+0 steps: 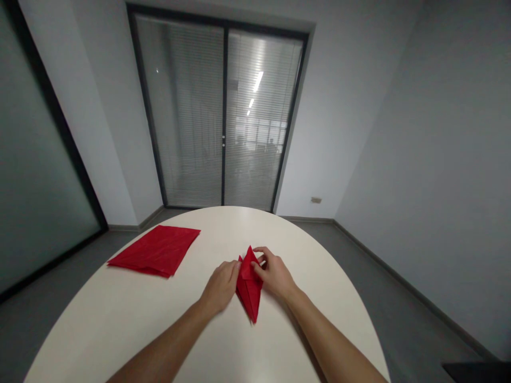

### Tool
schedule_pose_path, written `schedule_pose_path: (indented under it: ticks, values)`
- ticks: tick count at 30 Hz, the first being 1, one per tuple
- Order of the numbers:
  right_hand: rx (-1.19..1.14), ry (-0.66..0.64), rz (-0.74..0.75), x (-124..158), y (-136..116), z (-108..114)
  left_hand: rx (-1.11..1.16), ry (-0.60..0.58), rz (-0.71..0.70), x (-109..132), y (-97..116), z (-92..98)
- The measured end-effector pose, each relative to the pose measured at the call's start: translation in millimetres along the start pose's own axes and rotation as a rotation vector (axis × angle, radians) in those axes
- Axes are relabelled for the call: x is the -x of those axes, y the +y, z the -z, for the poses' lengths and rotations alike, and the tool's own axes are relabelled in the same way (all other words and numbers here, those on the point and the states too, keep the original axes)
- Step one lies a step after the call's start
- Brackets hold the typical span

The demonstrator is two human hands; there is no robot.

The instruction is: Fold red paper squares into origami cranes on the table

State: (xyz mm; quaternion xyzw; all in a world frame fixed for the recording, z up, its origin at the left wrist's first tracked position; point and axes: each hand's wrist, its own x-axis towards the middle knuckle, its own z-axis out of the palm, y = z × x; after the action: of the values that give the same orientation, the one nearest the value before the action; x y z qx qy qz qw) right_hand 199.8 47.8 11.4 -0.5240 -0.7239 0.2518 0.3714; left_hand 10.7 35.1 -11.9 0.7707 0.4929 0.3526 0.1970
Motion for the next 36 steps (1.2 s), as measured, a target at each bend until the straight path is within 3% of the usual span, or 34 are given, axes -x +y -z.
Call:
schedule_pose_path:
  ticks: [9,15,19,25,36]
  values:
    - [-0.041,-0.148,0.345,2,-6,19,-0.047,-0.056,-0.128,2,0,1.0]
    - [-0.024,-0.184,0.224,3,-12,21,-0.069,-0.069,-0.208,5,-1,1.2]
    - [-0.035,-0.226,0.253,1,-11,19,-0.054,-0.062,-0.237,6,-3,1.3]
    - [0.006,-0.076,0.185,-2,-6,10,-0.014,-0.079,-0.203,6,-3,1.6]
    - [-0.213,-0.025,0.126,-4,-2,2,-0.107,-0.086,-0.177,5,4,3.1]
